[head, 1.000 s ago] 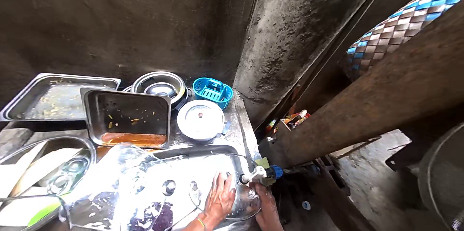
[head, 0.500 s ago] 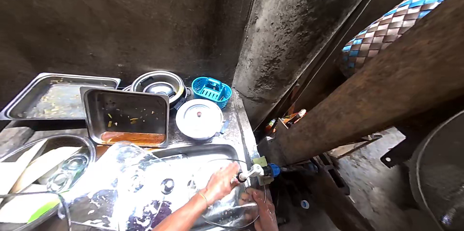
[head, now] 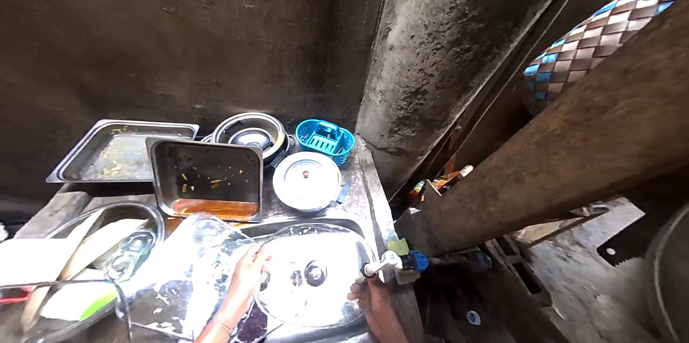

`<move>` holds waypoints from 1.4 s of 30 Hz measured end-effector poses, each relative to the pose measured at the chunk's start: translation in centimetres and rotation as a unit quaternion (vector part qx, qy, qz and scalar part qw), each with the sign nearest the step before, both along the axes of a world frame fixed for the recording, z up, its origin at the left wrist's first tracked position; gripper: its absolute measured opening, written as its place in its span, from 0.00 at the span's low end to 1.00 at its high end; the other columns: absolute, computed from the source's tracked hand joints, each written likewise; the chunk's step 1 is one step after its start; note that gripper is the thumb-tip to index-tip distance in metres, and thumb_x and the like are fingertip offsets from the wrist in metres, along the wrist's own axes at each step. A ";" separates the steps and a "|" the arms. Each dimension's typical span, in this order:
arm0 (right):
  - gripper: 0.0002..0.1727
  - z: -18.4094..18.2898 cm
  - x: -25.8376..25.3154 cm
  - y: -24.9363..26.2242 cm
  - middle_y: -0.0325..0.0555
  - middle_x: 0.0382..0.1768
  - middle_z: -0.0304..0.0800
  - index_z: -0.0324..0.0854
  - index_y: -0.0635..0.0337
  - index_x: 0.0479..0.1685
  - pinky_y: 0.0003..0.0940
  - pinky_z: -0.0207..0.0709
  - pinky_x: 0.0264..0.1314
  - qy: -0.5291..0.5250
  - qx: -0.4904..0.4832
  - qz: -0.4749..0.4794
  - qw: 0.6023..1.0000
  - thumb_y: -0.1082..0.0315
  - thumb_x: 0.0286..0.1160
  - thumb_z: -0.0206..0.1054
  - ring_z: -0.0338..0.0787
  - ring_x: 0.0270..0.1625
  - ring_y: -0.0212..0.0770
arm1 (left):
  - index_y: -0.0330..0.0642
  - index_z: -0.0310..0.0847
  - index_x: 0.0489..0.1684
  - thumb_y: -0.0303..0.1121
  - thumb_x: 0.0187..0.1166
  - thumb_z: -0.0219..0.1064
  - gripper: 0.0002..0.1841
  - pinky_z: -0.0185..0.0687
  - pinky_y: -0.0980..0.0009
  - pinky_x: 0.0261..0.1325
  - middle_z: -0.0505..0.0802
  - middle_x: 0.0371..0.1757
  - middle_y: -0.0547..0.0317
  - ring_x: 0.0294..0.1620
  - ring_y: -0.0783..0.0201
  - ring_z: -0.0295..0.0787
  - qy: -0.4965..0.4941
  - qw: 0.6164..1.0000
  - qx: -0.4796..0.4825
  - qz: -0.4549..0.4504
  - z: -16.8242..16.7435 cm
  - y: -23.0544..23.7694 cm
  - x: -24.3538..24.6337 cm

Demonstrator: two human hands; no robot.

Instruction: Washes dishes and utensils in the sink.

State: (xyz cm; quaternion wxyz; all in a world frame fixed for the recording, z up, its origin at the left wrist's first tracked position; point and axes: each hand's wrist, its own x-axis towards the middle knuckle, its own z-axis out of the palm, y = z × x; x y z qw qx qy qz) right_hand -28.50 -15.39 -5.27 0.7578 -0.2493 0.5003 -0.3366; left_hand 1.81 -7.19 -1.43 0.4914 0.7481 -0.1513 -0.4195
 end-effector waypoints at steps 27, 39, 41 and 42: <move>0.19 2.4 -1.5 -0.9 0.60 0.51 0.94 0.66 0.55 0.77 0.48 0.90 0.41 -0.054 0.065 0.093 0.992 0.66 0.92 0.46 0.96 0.47 0.57 | 0.34 0.73 0.73 0.35 0.95 0.45 0.19 0.90 0.57 0.32 0.95 0.46 0.44 0.32 0.54 0.94 -0.107 0.994 0.029 -0.012 -0.9 0.5 -2.0; 0.25 2.9 -3.7 1.0 0.61 0.52 0.96 0.70 0.53 0.76 0.40 0.89 0.29 -0.075 -0.005 0.138 0.988 0.65 0.78 0.53 0.98 0.46 0.57 | 0.34 0.49 0.93 0.54 0.83 0.58 0.44 0.48 0.44 0.92 0.49 0.96 0.40 0.96 0.41 0.37 -0.422 0.782 -0.002 -0.459 -1.6 -8.2 -13.6; 0.20 3.0 -3.4 1.4 0.58 0.43 0.96 0.73 0.57 0.68 0.40 0.88 0.27 -0.061 -0.004 0.119 0.991 0.66 0.78 0.53 0.97 0.40 0.54 | 0.39 0.57 0.92 0.50 0.81 0.62 0.40 0.47 0.48 0.93 0.57 0.94 0.45 0.96 0.47 0.43 -0.363 0.792 -0.115 -0.478 -1.5 -8.7 -16.2; 0.16 3.0 -3.3 1.6 0.57 0.40 0.96 0.74 0.60 0.60 0.42 0.89 0.27 -0.062 0.000 0.094 0.994 0.68 0.76 0.54 0.97 0.37 0.54 | 0.43 0.64 0.89 0.54 0.83 0.62 0.37 0.49 0.52 0.93 0.65 0.92 0.49 0.95 0.51 0.50 -0.327 0.805 -0.182 -0.461 -1.7 -8.8 -17.1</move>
